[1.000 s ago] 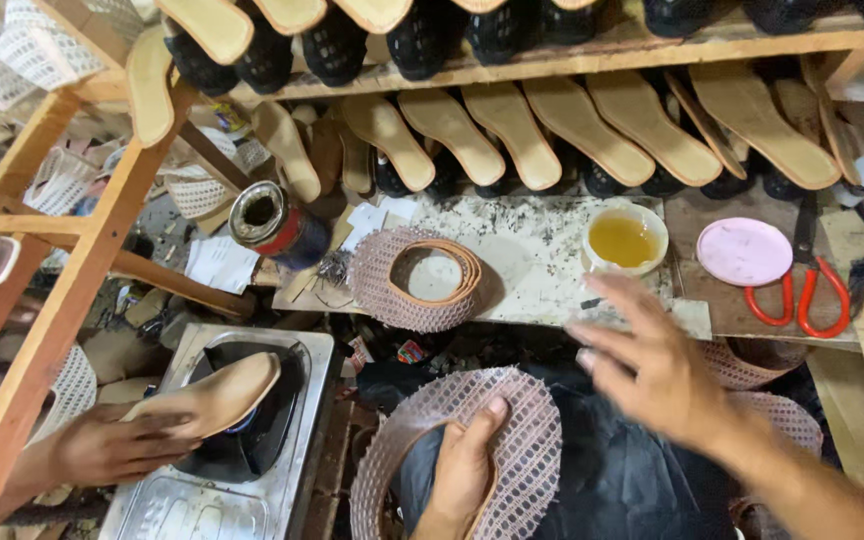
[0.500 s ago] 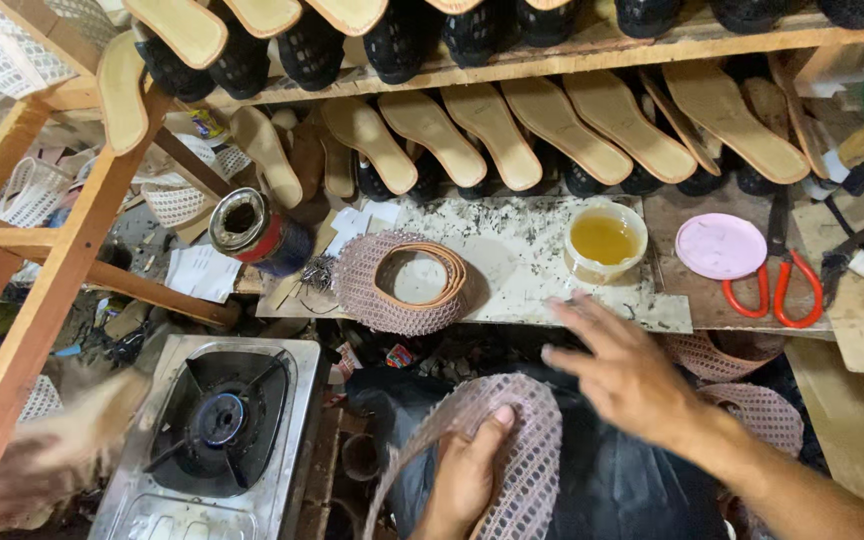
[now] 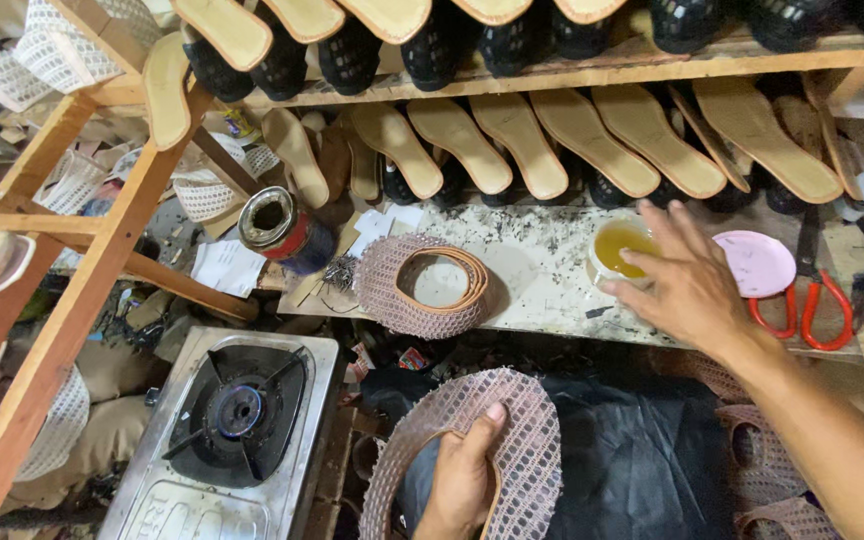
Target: The person holds a woven mesh shoe upper strap and repeatedly dips their fingers into a container of yellow glue, spreading the glue along the strap's edge by hand. A small gas burner is lit on the workbench beside them, and finished shoe uppers line the shelf above the bench.
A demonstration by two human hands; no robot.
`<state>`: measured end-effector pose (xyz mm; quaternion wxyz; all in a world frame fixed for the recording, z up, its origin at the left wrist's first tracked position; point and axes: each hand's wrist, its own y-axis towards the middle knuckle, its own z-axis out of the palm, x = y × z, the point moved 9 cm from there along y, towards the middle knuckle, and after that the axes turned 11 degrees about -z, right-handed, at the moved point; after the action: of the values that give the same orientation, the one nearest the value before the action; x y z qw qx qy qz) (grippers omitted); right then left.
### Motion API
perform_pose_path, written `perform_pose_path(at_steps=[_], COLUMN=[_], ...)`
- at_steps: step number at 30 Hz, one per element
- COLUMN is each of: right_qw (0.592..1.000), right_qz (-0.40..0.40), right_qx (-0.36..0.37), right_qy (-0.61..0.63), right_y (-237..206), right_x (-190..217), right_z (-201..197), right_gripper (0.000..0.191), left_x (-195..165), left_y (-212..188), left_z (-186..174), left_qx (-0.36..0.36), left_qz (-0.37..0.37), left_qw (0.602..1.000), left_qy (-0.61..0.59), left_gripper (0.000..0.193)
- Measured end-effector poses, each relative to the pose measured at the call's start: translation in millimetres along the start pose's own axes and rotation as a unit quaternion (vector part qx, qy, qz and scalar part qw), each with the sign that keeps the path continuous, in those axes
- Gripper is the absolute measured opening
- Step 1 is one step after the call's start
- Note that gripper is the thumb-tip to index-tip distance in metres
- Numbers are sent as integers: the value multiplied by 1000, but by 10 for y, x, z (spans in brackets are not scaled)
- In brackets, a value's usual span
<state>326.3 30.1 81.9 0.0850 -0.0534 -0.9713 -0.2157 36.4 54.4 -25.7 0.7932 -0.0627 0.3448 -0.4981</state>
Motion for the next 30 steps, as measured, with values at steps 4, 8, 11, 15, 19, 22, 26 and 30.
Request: perform_pose_path(at_steps=[4,8,11,15,19,22,26,30], right_qw=[994,974,973,978,966,975,966,980], right_qz=[8,-92,-156,-123,-185,-168,-196,-153], right_qx=[-61,-109,-84,-114,-123,-81,-58,15], right_qy=[92,176,151,128,129,125,157,125], right_y=[-232,-650,-735,-738,-656,-570,-544,-393], right_x=[369,1169,1426,1365,1472,1429,1422,1128], right_z=[-160,-276,-224,-283,-338,-263,-210,0], right_gripper=[19,32,49,50,48,49,50,45], left_x=[-9,-38,-15,-27,26,104,72,-84], left_y=[7,22,27,26,29,25,-18,-62], left_z=[6,167,259,289,232,188,84,-21], left_qx=[-33,-4,21,34,16,16,-24,-134], left_qz=[-19,6,-8,4,-1,-31,-8,60], left_qw=[999,1000,1000,999,1000,999,987,921], left_qy=[-20,-21,-14,-4,15,26,160,362], left_gripper=[30,30,31,31,30,30,32,36])
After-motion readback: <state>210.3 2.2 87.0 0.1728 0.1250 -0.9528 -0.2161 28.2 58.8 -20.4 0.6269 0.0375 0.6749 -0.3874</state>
